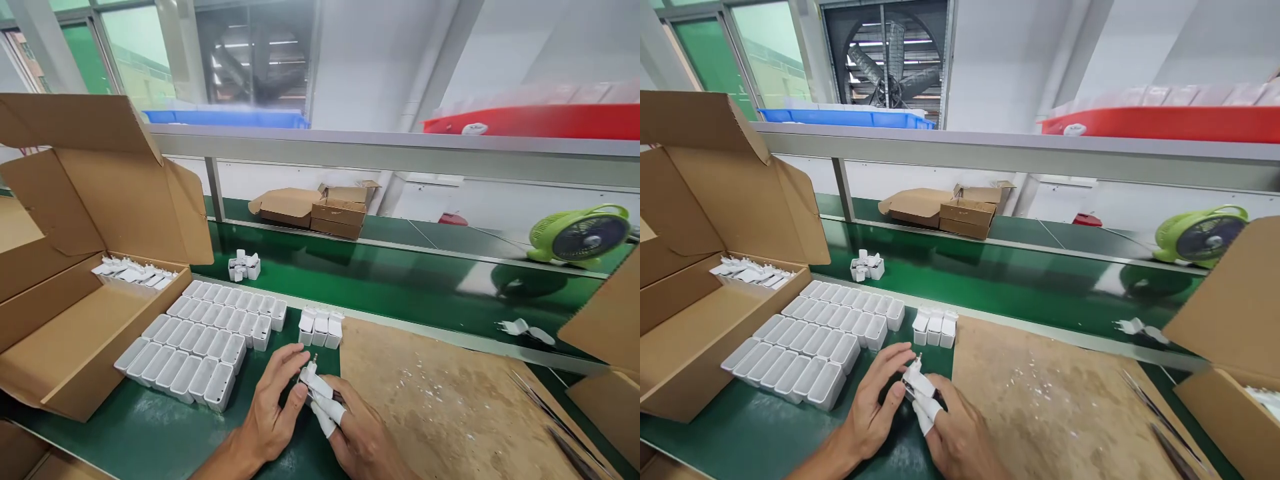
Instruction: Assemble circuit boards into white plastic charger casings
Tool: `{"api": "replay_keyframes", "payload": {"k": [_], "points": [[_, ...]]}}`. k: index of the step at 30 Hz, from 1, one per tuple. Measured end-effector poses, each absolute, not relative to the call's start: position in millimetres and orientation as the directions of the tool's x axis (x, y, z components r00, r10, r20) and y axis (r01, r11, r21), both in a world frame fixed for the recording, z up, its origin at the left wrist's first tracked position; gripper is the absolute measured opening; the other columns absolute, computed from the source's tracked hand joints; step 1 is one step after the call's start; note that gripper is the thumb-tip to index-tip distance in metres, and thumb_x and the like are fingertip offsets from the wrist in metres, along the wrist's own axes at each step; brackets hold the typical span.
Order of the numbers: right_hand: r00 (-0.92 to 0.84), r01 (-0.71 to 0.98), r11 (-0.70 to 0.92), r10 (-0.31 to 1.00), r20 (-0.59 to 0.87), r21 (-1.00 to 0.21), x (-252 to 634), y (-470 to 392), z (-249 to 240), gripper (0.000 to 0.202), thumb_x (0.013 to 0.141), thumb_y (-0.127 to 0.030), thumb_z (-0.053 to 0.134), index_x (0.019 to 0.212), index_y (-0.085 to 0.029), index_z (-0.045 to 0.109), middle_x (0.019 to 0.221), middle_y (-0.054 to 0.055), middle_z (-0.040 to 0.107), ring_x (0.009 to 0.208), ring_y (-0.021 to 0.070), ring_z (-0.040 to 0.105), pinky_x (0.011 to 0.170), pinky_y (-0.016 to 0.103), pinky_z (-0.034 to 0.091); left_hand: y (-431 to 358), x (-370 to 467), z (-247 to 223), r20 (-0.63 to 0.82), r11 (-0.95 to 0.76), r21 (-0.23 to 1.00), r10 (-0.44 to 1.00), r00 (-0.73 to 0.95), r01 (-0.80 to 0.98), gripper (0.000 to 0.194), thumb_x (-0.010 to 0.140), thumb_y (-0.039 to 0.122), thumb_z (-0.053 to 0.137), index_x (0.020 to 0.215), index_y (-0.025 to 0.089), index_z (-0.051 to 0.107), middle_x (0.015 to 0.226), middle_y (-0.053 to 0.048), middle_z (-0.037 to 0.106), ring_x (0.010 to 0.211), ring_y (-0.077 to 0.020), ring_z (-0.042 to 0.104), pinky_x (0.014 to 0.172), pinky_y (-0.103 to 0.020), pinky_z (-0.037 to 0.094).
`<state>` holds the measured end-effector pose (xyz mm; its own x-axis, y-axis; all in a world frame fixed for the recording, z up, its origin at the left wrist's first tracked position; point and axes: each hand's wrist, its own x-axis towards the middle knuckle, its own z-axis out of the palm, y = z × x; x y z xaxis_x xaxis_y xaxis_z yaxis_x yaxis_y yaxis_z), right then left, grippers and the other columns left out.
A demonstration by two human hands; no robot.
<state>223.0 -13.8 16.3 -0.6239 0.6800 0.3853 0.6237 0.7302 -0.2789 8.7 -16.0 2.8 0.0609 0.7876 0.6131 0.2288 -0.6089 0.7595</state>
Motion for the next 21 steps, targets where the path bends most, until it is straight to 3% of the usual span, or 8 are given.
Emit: {"api": "replay_keyframes", "payload": {"k": [5,8,11,15,17,19,21], "points": [[-0.647,0.622,0.761,0.632,0.427,-0.184,226,-11,9,0.043,0.093,-0.006,0.044,0.124,-0.024,0.066,0.130,0.013,0.073,0.105,0.0244,0.077,0.089,0.035,0.069,-16,13,2,0.553,-0.565,0.782,0.824,0.123,0.264,0.035,0.111,0.036,0.046,0.127,0.027,0.076,0.139,-0.013,0.064,0.122,-0.0237,0.069,0.107,-0.041,0.060],[-0.628,0.668,0.736,0.639,0.444,-0.113,224,-12,8,0.049,0.089,-0.007,0.045,0.132,-0.024,0.064,0.127,0.013,0.074,0.094,0.0262,0.079,0.081,0.037,0.071,-17,18,4,0.493,-0.494,0.830,0.867,0.073,0.260,0.037,0.112,0.037,0.042,0.125,0.022,0.073,0.132,-0.014,0.067,0.128,-0.0240,0.066,0.112,-0.040,0.055],[-0.609,0.667,0.728,0.653,0.450,-0.155,221,-16,14,0.054,0.086,-0.006,0.047,0.134,-0.023,0.064,0.131,0.014,0.073,0.099,0.0270,0.079,0.084,0.037,0.070,-18,20,9,0.453,-0.442,0.869,0.892,0.004,0.222,0.037,0.113,0.041,0.038,0.117,0.020,0.068,0.123,-0.013,0.068,0.121,-0.0221,0.066,0.106,-0.039,0.054],[-0.594,0.619,0.708,0.706,0.386,-0.342,216,-18,19,0.052,0.088,-0.004,0.043,0.127,-0.024,0.070,0.128,0.013,0.071,0.108,0.0262,0.076,0.095,0.042,0.068,-19,17,15,0.398,-0.385,0.901,0.917,-0.026,0.198,0.040,0.113,0.046,0.035,0.110,0.021,0.066,0.116,-0.011,0.068,0.112,-0.0220,0.066,0.100,-0.040,0.054],[-0.529,0.561,0.640,0.765,0.368,-0.525,213,-16,16,0.045,0.094,-0.011,0.046,0.128,-0.025,0.071,0.131,0.014,0.071,0.115,0.0279,0.073,0.102,0.047,0.065,-19,15,14,0.366,-0.357,0.916,0.930,-0.022,0.181,0.040,0.113,0.048,0.035,0.121,0.022,0.065,0.120,-0.011,0.069,0.114,-0.0224,0.067,0.102,-0.043,0.055],[-0.377,0.365,0.427,0.880,0.288,-0.827,209,-14,12,0.036,0.098,-0.028,0.056,0.131,-0.026,0.071,0.130,0.014,0.072,0.117,0.0298,0.073,0.104,0.050,0.064,-20,13,8,0.369,-0.369,0.920,0.929,0.024,0.136,0.040,0.111,0.050,0.045,0.140,0.024,0.055,0.133,-0.012,0.068,0.122,-0.0239,0.068,0.110,-0.047,0.056],[-0.243,0.009,0.063,0.968,0.059,-0.998,205,-14,11,0.044,0.094,-0.046,0.068,0.132,-0.024,0.069,0.126,0.014,0.075,0.113,0.0312,0.075,0.102,0.051,0.065,-20,13,-1,0.432,-0.442,0.889,0.896,0.100,0.118,0.064,0.100,0.052,0.066,0.153,0.027,0.042,0.146,-0.014,0.063,0.134,-0.0282,0.065,0.117,-0.052,0.055]]}}
